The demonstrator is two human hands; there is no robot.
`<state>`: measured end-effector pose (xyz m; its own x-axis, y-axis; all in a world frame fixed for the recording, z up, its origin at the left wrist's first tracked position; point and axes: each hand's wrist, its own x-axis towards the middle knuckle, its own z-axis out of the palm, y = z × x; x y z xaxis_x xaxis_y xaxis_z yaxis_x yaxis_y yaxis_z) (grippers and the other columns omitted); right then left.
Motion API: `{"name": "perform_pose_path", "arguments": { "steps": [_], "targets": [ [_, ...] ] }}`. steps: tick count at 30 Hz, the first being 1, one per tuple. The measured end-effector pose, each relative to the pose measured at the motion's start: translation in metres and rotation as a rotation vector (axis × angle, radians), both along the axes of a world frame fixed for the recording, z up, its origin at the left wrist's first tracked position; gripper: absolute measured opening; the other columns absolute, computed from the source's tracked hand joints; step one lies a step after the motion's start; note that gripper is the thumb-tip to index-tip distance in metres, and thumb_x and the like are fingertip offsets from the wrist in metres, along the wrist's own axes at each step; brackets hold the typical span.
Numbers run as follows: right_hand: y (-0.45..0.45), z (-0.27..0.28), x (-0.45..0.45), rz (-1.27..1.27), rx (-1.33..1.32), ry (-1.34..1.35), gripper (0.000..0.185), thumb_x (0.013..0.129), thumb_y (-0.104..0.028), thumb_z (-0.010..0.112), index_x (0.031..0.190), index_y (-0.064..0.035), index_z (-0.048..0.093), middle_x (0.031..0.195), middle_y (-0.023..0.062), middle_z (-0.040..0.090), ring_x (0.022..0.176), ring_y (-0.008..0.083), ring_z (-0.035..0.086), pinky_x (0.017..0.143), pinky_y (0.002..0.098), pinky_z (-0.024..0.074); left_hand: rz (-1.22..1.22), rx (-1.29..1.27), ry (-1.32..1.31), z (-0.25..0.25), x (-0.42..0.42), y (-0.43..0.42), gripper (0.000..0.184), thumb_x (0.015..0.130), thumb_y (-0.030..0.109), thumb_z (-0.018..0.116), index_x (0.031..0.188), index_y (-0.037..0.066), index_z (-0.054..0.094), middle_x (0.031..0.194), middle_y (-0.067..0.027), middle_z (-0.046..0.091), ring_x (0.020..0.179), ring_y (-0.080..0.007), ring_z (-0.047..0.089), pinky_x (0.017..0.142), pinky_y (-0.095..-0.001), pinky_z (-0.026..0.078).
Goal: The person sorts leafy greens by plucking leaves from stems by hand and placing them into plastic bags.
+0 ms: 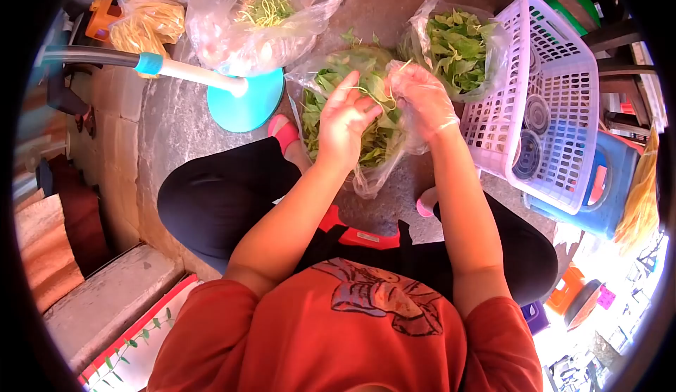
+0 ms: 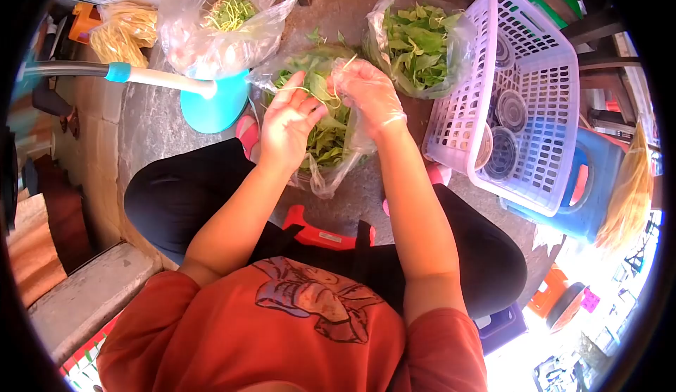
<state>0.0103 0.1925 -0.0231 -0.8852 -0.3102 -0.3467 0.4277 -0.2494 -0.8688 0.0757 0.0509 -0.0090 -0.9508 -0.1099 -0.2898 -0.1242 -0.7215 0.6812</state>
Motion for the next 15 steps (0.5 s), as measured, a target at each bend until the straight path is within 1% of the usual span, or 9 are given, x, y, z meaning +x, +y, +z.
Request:
{"name": "perform_pose_path", "arguments": {
  "steps": [2, 4, 5, 7, 8, 9, 11, 12, 15],
  "targets": [
    [-0.006, 0.003, 0.001, -0.012, 0.042, 0.044, 0.007, 0.080, -0.013, 0.061, 0.082, -0.0082, 0.057, 0.079, -0.0003, 0.060, 0.072, 0.0075, 0.050, 0.064, 0.0220, 0.0383, 0.006, -0.222, -0.006, 0.001, 0.000, 0.002, 0.039, 0.085, 0.012, 0.051, 0.124, 0.003, 0.048, 0.098, -0.0008, 0.058, 0.086, -0.0108, 0.053, 0.081, -0.0296, 0.044],
    [-0.006, 0.000, 0.001, 0.017, -0.010, 0.056, 0.006, 0.079, -0.012, 0.061, 0.081, -0.0067, 0.058, 0.079, -0.0003, 0.060, 0.072, 0.0078, 0.051, 0.067, 0.0224, 0.0397, -0.003, -0.502, -0.027, -0.003, -0.005, 0.001, 0.033, 0.089, 0.018, 0.053, 0.119, 0.005, 0.054, 0.104, 0.0007, 0.058, 0.085, -0.0062, 0.051, 0.078, -0.0240, 0.041],
    [-0.006, -0.002, 0.000, 0.033, -0.035, 0.062, 0.006, 0.078, -0.011, 0.061, 0.081, -0.0060, 0.059, 0.079, -0.0003, 0.060, 0.073, 0.0080, 0.052, 0.068, 0.0226, 0.0404, 0.054, -0.559, -0.009, -0.006, -0.008, -0.002, 0.032, 0.089, 0.021, 0.053, 0.117, 0.005, 0.056, 0.106, 0.0007, 0.059, 0.084, -0.0054, 0.050, 0.076, -0.0218, 0.040],
    [-0.005, 0.007, -0.001, -0.156, -0.061, 0.095, 0.006, 0.078, -0.008, 0.061, 0.083, -0.0050, 0.060, 0.079, 0.0002, 0.060, 0.073, 0.0085, 0.052, 0.070, 0.0236, 0.0418, 0.170, -0.678, 0.023, -0.013, -0.014, -0.012, 0.032, 0.091, 0.027, 0.053, 0.112, 0.005, 0.060, 0.108, 0.0006, 0.059, 0.083, -0.0037, 0.048, 0.071, -0.0175, 0.036],
    [-0.004, 0.011, -0.002, -0.251, -0.072, 0.113, 0.007, 0.077, -0.007, 0.061, 0.083, -0.0045, 0.060, 0.079, 0.0004, 0.060, 0.073, 0.0088, 0.052, 0.071, 0.0241, 0.0424, 0.272, -0.680, 0.023, -0.015, -0.019, -0.017, 0.031, 0.091, 0.025, 0.052, 0.112, 0.003, 0.059, 0.105, -0.0005, 0.060, 0.084, -0.0031, 0.048, 0.069, -0.0160, 0.033],
    [0.006, 0.005, -0.008, -0.304, -0.079, 0.139, 0.007, 0.077, -0.004, 0.060, 0.084, -0.0036, 0.060, 0.078, 0.0006, 0.060, 0.072, 0.0086, 0.053, 0.072, 0.0230, 0.0436, 0.313, -0.626, 0.029, 0.003, -0.021, -0.018, 0.031, 0.093, 0.023, 0.048, 0.108, -0.002, 0.059, 0.110, -0.0113, 0.058, 0.109, -0.0179, 0.049, 0.095, -0.0290, 0.035],
    [0.018, 0.012, -0.015, -0.376, -0.037, 0.188, 0.009, 0.078, -0.004, 0.060, 0.086, -0.0031, 0.060, 0.079, 0.0011, 0.060, 0.072, 0.0082, 0.053, 0.070, 0.0218, 0.0438, 0.409, -0.846, 0.132, 0.006, -0.029, -0.031, 0.032, 0.094, 0.023, 0.046, 0.108, -0.004, 0.057, 0.102, -0.0095, 0.060, 0.102, -0.0165, 0.051, 0.094, -0.0286, 0.035],
    [0.022, 0.022, -0.016, -0.341, 0.032, 0.215, 0.010, 0.079, -0.006, 0.061, 0.088, -0.0025, 0.062, 0.080, 0.0012, 0.061, 0.073, 0.0075, 0.055, 0.069, 0.0206, 0.0443, 0.390, -0.863, 0.192, 0.006, -0.031, -0.036, 0.032, 0.094, 0.023, 0.045, 0.109, -0.003, 0.057, 0.099, -0.0069, 0.060, 0.094, -0.0154, 0.053, 0.090, -0.0287, 0.038],
    [0.014, 0.049, -0.011, -0.067, 0.161, 0.215, 0.012, 0.079, -0.009, 0.063, 0.089, -0.0024, 0.064, 0.081, 0.0016, 0.063, 0.073, 0.0078, 0.056, 0.068, 0.0224, 0.0456, 0.081, -0.762, 0.052, 0.026, -0.024, -0.028, 0.030, 0.094, 0.022, 0.045, 0.109, -0.002, 0.057, 0.093, -0.0051, 0.060, 0.088, -0.0143, 0.054, 0.084, -0.0284, 0.042]
  ]
}}
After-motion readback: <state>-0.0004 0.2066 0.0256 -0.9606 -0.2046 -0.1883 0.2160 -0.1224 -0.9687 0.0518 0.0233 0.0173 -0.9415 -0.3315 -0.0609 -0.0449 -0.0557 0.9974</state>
